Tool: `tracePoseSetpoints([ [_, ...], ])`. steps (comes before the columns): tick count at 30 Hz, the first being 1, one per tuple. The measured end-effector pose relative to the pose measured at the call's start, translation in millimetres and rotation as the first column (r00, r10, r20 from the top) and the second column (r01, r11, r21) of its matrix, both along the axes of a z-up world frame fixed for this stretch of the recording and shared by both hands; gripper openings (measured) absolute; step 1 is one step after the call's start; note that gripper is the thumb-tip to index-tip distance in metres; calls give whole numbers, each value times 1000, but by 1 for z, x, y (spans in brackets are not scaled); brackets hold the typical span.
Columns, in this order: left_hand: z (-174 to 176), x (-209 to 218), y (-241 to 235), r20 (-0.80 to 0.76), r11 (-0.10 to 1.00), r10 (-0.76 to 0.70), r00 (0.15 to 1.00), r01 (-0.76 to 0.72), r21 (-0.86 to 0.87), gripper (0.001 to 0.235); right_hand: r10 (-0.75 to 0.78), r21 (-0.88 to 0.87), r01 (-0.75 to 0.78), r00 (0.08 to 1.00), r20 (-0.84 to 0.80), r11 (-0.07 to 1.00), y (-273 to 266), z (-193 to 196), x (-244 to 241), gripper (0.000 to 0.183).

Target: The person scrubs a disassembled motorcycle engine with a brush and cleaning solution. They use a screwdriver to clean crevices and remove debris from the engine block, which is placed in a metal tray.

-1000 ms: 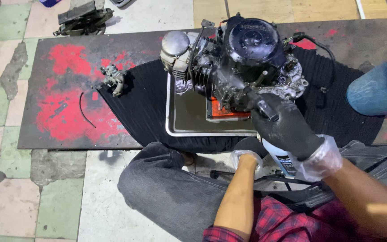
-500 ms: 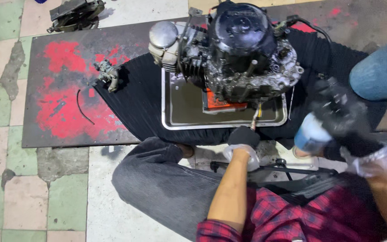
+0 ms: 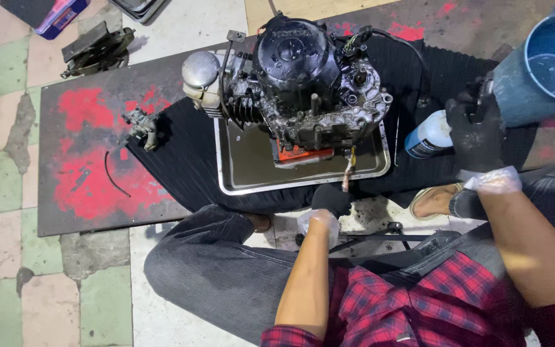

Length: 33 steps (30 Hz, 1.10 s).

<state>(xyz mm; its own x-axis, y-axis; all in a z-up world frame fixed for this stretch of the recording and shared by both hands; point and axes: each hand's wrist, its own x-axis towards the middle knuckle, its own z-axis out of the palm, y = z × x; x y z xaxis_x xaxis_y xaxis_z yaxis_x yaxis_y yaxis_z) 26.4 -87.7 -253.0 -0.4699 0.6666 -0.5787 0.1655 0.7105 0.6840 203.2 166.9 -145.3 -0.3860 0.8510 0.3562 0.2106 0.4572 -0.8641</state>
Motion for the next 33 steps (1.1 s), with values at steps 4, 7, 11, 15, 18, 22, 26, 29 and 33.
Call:
tracePoseSetpoints([
  [4, 8, 7, -5, 88, 991, 36, 996, -47, 125, 49, 51, 552, -95, 994, 93, 828, -13, 18, 10, 55],
  [7, 10, 4, -6, -103, 983, -52, 993, 70, 170, 57, 111, 75, -111, 994, 2, 991, -23, 33, 2, 40],
  [11, 10, 2, -7, -87, 997, 17, 996, -10, 72, 48, 364, 206, -397, 914, 181, 894, -79, 63, -1, 40],
  [15, 6, 6, -8, -41, 999, 36, 999, -36, 9, 53, 429, -140, -421, 738, 521, 896, -135, 92, -6, 46],
  [18, 2, 3, -10, -162, 999, 10, 987, -2, 52, 42, 557, 3, -571, 801, 218, 821, -158, 87, -17, 36],
  [22, 2, 6, -5, -180, 1000, 4, 984, -4, -1, 55, 410, 410, -583, 801, 437, 701, -166, 75, -27, 14],
  [26, 2, 6, -5, -158, 999, 2, 987, -11, -53, 57, 483, 664, -624, 767, 422, 412, -160, 75, -36, 17],
  [29, -4, 7, -1, -231, 999, -39, 972, 32, -34, 53, 495, 512, -659, 752, 435, 550, -161, 62, -38, 20],
  [33, -3, 6, -3, -203, 998, -57, 978, 54, -18, 42, 469, 626, -663, 742, 479, 410, -163, 47, -46, 20],
])
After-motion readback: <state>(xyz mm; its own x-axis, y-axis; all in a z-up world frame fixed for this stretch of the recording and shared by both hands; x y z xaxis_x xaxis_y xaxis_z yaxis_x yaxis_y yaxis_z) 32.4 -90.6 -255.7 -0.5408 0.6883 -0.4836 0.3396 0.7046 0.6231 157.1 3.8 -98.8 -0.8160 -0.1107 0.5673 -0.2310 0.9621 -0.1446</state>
